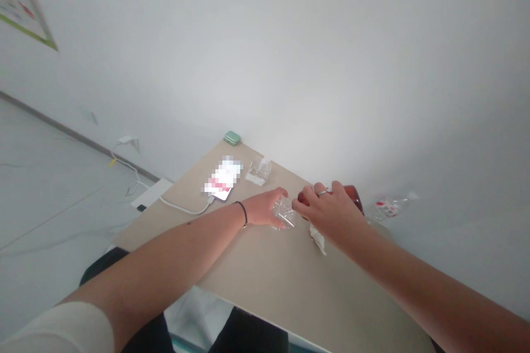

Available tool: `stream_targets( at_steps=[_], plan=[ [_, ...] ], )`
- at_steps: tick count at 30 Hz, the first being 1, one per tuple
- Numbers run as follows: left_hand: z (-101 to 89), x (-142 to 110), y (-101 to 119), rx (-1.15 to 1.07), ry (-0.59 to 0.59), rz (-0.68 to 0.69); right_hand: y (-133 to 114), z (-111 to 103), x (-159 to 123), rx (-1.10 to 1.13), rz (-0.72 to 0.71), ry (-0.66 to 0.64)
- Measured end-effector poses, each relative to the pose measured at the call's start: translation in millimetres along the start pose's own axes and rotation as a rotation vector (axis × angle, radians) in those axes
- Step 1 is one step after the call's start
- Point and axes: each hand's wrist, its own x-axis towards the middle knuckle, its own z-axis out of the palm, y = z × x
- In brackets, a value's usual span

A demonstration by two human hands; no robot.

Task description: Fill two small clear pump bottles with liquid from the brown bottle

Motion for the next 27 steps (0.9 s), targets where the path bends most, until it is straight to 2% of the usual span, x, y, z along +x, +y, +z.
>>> stream_targets(
  at_steps=[27],
  plan=[
    [0.6,0.8,-1.2,0.006,-0.003,0.0,-1.1,4.5,1.1,-0.037,-0.022,0.025]
  ],
)
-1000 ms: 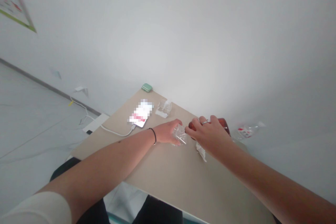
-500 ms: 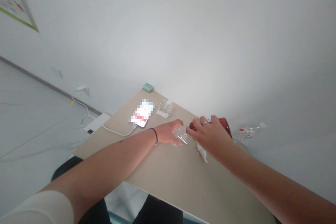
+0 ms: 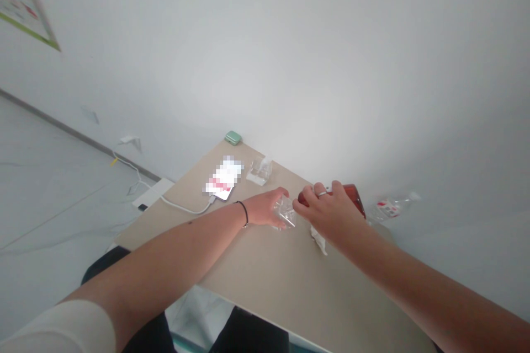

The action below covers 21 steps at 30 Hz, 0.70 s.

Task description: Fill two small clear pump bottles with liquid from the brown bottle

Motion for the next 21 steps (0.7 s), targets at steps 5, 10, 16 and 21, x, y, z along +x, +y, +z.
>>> stream_targets(
  at_steps=[5,10,16,21],
  plan=[
    [1.5,1.2,-2.1,-0.006,0.014,0.008,0.5,0.5,0.6,-0.004,-0.001,0.022],
    [1.5,1.1,-3.5,-0.012,0.02,0.01,0.1,1.3,-0.2,0.035,0.025,0.04],
    [0.6,0.9,-3.7,-0.034,0.004,0.013,6.1,17.9,-7.5,0.2,0.112,0.112],
    [-1.5,0.1,-1.0,-0.009,0.003,0.007,14.4,63.4,-16.6,0.776,0.35,0.264]
  ],
)
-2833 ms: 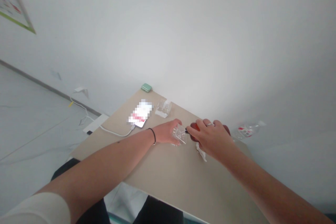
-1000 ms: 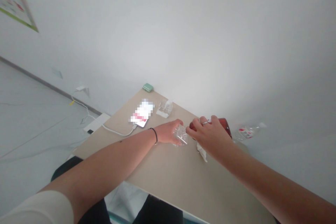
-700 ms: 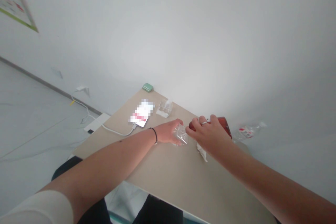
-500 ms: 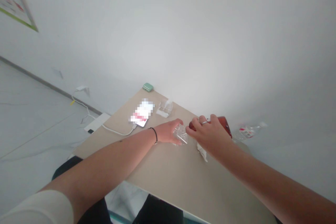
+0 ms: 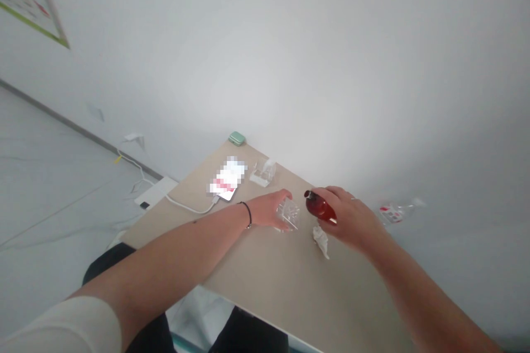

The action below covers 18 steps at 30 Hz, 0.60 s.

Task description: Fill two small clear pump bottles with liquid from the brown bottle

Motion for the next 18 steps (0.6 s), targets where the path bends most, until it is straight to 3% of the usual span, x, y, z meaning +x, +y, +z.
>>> stream_targets(
  at_steps=[4,6,8,10,18],
  plan=[
    [0.6,1.5,-2.0,0.024,0.003,0.007,26.4,44.7,-6.2,0.827,0.255,0.341],
    [1.6,2.6,-4.7,0.021,0.008,0.018,28.6,69.6,-4.6,1.069,0.372,0.549],
    [2.7,3.4,-7.5,0.022,0.009,0.029,25.0,91.6,0.4,1.15,0.484,0.696],
    [3.4,3.8,-9.5,0.023,0.011,0.038,20.1,108.9,7.1,1.152,0.54,0.747],
    [2.4,2.8,-8.1,0.01,0.004,0.029,23.5,150.9,15.7,1.069,0.549,0.699]
  ],
)
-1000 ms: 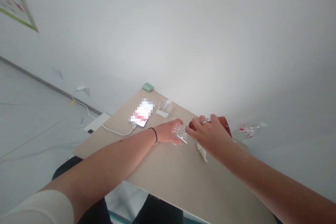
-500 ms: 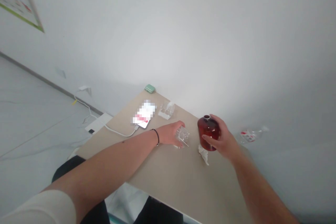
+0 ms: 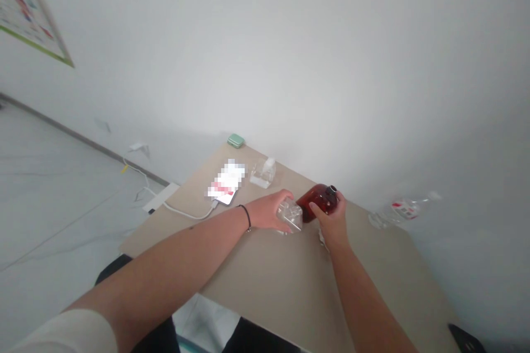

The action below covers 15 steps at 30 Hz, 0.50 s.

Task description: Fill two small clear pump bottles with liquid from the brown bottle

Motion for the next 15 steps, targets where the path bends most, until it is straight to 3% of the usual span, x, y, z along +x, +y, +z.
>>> stream_targets(
  at_steps=[7,11,15],
  plan=[
    [1.4,0.1,-3.9,-0.014,0.017,0.047,-1.7,-4.8,-16.2,-0.043,-0.049,-0.1],
    [0.7,-1.9,-4.0,-0.002,0.012,0.037,-1.9,-41.6,-30.8,-0.255,-0.195,0.064],
    [-0.2,-4.3,-1.3,-0.014,0.0,0.023,19.4,-84.1,-26.5,-0.549,-0.287,0.163]
  ],
)
